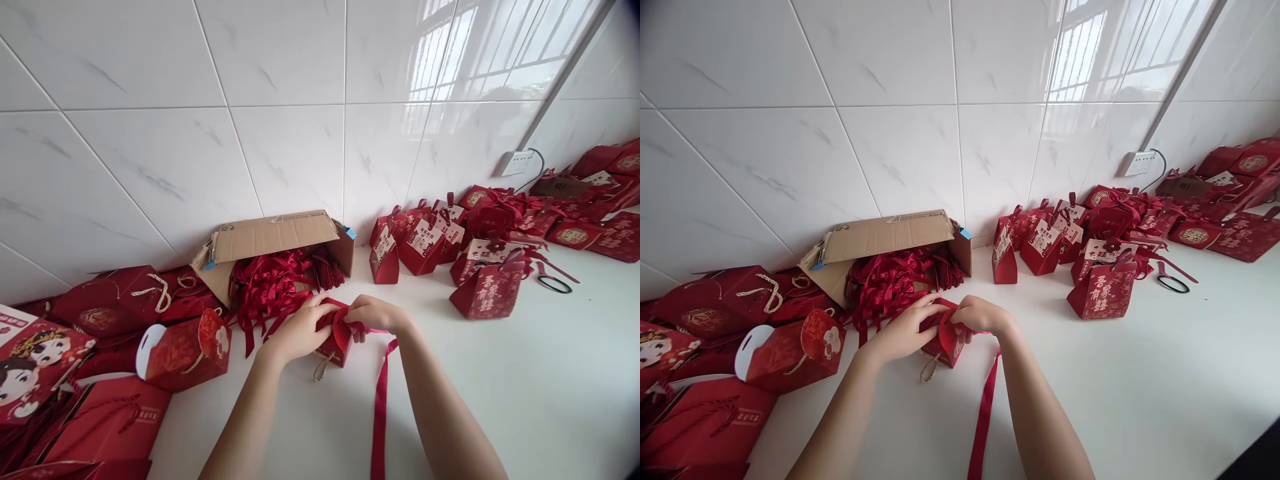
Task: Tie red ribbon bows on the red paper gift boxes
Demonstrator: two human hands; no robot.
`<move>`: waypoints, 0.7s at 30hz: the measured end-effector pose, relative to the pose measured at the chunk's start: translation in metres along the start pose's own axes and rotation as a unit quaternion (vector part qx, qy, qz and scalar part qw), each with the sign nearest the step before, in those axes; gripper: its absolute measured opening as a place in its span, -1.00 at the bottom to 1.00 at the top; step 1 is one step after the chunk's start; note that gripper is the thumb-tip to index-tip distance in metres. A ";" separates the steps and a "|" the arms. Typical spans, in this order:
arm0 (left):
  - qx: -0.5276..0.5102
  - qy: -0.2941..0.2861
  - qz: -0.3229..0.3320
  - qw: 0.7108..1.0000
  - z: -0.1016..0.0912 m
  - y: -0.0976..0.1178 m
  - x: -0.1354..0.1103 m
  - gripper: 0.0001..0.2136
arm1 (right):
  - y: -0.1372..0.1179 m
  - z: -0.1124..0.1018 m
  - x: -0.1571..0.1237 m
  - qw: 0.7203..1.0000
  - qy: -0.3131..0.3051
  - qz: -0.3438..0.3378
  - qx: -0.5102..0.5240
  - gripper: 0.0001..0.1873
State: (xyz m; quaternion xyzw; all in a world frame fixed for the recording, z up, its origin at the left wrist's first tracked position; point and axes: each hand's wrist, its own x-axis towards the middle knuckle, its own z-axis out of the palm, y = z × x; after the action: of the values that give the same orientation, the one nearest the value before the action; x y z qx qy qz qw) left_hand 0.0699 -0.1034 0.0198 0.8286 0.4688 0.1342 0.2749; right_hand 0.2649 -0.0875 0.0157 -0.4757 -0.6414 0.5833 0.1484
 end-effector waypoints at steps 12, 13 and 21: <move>-0.045 0.037 0.006 0.998 0.003 0.000 0.001 -0.79 | -0.003 0.005 0.000 0.999 0.022 0.002 -0.034 -0.72; -0.050 0.039 0.006 0.998 0.004 0.001 0.002 -0.80 | -0.005 0.005 0.000 0.999 0.026 0.002 -0.041 -0.72; -0.077 0.074 0.022 0.994 0.002 0.006 0.005 -0.84 | 0.000 0.000 -0.008 0.990 0.080 -0.002 -0.120 -0.67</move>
State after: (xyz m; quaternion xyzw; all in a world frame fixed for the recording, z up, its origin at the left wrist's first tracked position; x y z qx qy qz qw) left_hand 0.0773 -0.1025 0.0211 0.8033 0.4574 0.2364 0.2994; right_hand 0.2693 -0.0933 0.0186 -0.5341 -0.6937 0.4619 0.1418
